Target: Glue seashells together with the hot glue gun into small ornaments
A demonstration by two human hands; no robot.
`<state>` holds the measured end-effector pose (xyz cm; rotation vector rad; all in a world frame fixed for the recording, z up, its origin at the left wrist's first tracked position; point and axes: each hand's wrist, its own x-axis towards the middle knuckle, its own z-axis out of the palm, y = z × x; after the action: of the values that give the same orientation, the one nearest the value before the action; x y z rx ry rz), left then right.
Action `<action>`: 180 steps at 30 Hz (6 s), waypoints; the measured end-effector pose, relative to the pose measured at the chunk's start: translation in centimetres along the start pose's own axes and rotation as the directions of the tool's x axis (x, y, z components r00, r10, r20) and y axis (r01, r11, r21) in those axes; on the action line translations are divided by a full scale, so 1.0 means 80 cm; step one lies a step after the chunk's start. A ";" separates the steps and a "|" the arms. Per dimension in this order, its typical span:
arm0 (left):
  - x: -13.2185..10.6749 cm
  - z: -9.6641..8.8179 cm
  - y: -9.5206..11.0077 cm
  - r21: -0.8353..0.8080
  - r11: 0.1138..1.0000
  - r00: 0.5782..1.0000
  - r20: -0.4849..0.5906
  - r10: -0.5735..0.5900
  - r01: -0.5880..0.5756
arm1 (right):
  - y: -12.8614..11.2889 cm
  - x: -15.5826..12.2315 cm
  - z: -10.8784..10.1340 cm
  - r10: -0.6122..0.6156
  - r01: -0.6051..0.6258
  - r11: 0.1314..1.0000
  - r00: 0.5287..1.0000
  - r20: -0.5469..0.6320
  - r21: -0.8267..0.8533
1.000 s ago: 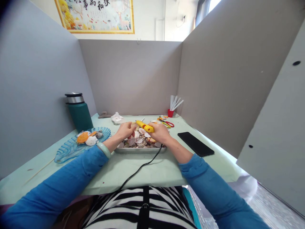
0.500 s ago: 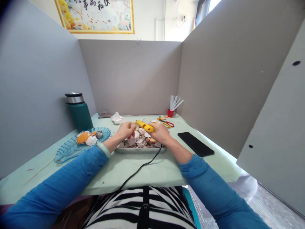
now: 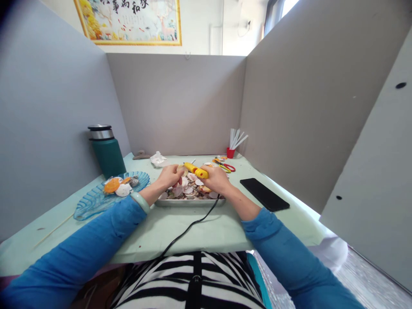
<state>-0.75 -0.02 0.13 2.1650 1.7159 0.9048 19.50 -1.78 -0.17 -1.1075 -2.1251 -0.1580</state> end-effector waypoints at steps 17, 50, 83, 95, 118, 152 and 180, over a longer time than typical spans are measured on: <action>0.000 0.000 0.001 0.002 1.000 1.000 -0.009 -0.004 0.004 | 0.000 0.000 0.000 -0.001 0.001 1.000 1.000 -0.005 0.015; -0.003 -0.001 0.004 -0.002 1.000 1.000 0.009 0.006 -0.006 | 0.001 0.000 0.001 0.009 -0.009 1.000 1.000 0.012 -0.002; -0.004 -0.001 0.003 0.022 1.000 0.999 0.036 0.017 -0.018 | -0.001 0.000 0.001 0.024 -0.020 0.999 0.997 0.076 -0.046; -0.008 -0.002 0.008 0.012 1.000 0.999 0.036 0.017 -0.017 | -0.002 0.000 0.000 0.027 -0.023 0.998 0.997 0.079 -0.050; -0.004 0.001 0.002 0.034 0.999 0.999 0.028 0.027 -0.028 | -0.001 -0.001 0.001 0.026 -0.023 0.999 0.997 0.075 -0.042; -0.001 0.000 0.000 0.010 1.000 1.000 0.020 -0.003 0.003 | 0.000 0.000 0.001 0.044 -0.041 0.998 0.998 0.051 -0.050; -0.002 0.000 0.003 -0.060 0.998 0.999 0.035 -0.006 0.008 | 0.002 -0.001 0.003 0.014 -0.013 0.999 0.999 0.043 -0.029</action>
<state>-0.59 -0.23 0.17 2.1222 1.6574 0.9004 19.50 -1.61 -0.45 -1.1514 -2.1596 -0.1598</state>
